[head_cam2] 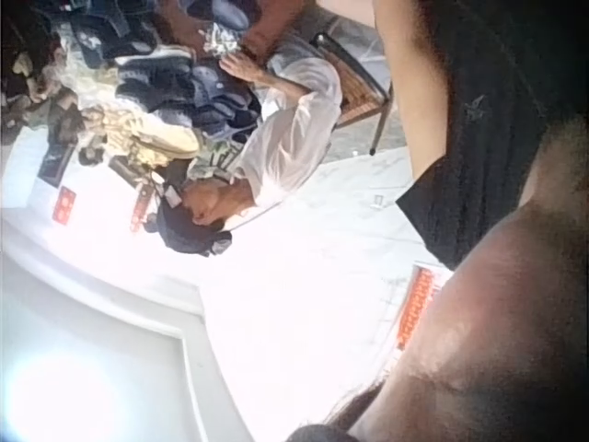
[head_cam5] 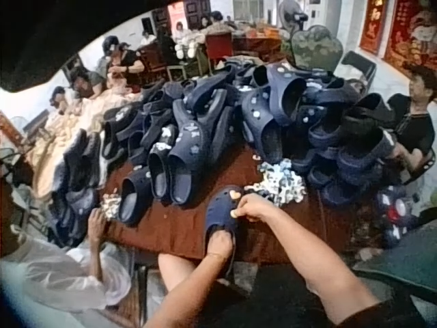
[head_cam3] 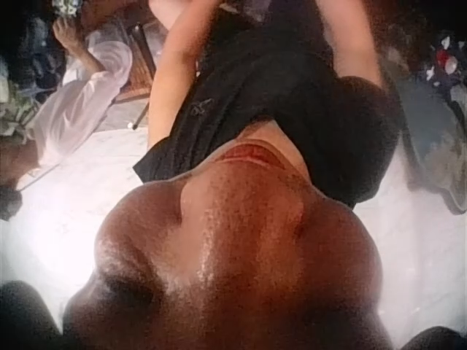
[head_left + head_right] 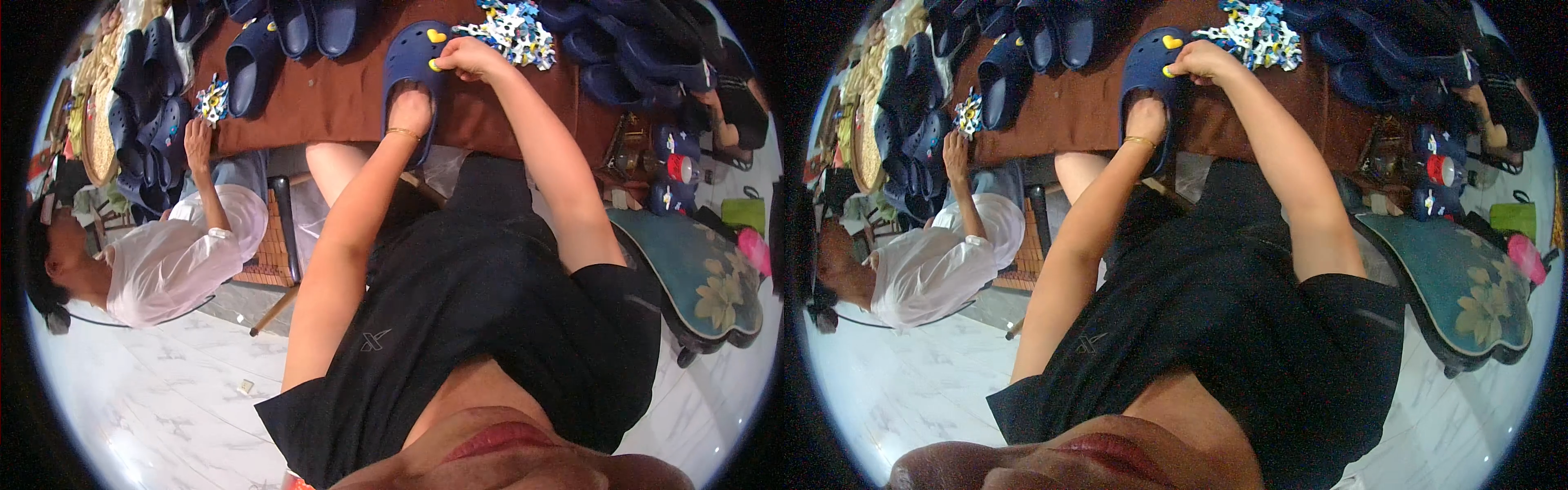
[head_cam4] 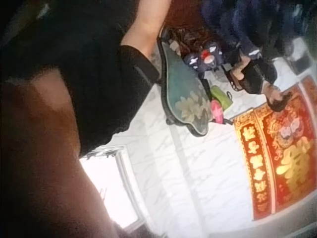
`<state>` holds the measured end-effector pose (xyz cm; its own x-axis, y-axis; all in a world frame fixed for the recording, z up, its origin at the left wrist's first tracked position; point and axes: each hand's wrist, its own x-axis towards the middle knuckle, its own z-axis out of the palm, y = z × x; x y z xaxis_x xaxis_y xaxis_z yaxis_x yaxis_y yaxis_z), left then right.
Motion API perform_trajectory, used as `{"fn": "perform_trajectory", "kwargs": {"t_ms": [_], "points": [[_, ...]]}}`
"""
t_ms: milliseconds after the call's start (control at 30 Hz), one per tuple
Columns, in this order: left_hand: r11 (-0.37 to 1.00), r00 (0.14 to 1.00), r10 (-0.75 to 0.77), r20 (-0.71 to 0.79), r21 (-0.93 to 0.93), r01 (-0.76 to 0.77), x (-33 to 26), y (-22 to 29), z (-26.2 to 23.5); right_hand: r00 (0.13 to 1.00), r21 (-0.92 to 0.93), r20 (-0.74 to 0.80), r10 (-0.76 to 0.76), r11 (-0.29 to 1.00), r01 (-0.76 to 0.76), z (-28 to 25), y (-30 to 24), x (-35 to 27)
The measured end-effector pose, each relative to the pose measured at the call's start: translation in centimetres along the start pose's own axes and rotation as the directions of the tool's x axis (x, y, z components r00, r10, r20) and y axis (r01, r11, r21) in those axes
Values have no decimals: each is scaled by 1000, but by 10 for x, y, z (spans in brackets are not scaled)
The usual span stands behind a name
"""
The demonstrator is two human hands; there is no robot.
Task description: Attaching decorative charms to foam clogs.
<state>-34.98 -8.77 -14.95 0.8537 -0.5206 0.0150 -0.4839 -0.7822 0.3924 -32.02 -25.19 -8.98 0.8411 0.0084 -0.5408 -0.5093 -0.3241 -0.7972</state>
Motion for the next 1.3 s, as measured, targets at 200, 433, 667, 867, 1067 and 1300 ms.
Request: {"fn": "perform_trajectory", "kwargs": {"t_ms": [200,433,667,867,1067,1300], "points": [[990,997,-81,10,-111,81,-1,2,1,956,269,-227,-186,931,245,17,36,-8],[999,1000,-2,-16,-38,2,-2,-1,6,530,-46,-809,-256,925,376,-28,124,-12],[995,999,-50,-9,-89,49,1,2,5,401,-448,-793,-458,885,123,-67,127,-17],[997,999,-36,-20,-70,35,-1,-4,7,547,-481,-731,-408,877,12,-61,119,-27],[998,993,21,-116,-58,-27,0,-1,9,362,-309,-858,-363,930,201,-60,111,-35],[994,997,-30,-67,-110,23,0,-4,11,642,-286,-442,-627,777,561,-26,42,-16]]}}
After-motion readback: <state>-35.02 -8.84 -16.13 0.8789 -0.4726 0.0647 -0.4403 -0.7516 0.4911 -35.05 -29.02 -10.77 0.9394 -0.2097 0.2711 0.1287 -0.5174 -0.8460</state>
